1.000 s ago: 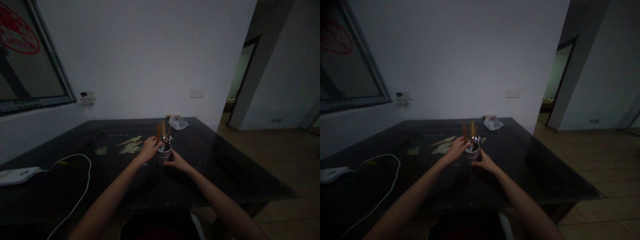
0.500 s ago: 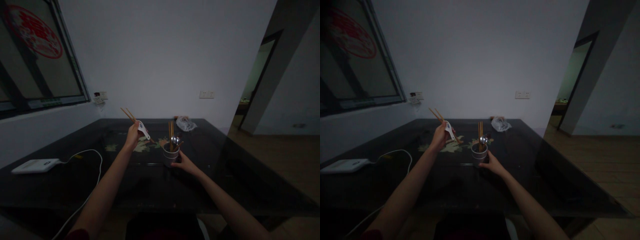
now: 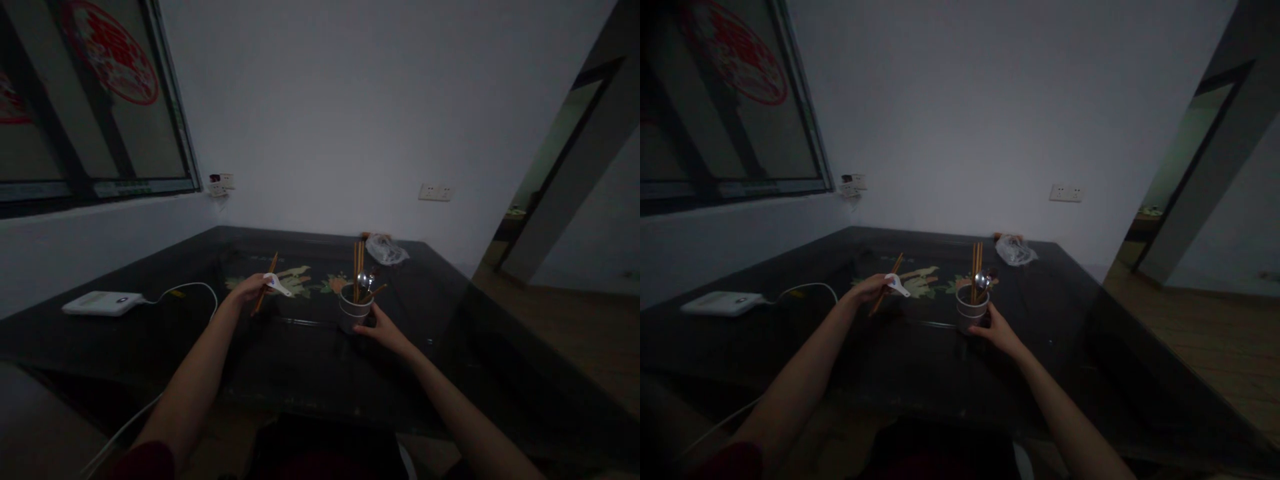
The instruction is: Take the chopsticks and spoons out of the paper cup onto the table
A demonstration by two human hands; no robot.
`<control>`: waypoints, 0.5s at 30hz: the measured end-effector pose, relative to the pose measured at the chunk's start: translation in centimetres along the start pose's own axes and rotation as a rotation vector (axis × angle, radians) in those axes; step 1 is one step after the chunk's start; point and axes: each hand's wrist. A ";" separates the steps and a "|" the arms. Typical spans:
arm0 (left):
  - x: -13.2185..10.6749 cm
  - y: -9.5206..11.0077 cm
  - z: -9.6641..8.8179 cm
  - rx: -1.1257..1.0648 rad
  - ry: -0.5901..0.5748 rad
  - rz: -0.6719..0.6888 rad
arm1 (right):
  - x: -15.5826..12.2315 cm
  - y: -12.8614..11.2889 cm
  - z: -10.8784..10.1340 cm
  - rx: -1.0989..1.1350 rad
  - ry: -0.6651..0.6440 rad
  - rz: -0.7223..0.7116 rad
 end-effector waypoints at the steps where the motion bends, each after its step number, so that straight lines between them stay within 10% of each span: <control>1: 0.1 -0.2 0.0 0.012 0.001 -0.016 | 0.0 -0.1 0.0 -0.007 0.003 0.003; 15: 2.0 -2.1 0.2 0.251 0.199 0.046 | 0.1 -0.1 0.0 0.004 -0.019 -0.003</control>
Point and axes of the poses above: each hand's wrist, its own x-axis towards the middle knuckle, its own z-axis out of the palm, y = z × x, and after that the axes turned 7 degrees about y, right-handed
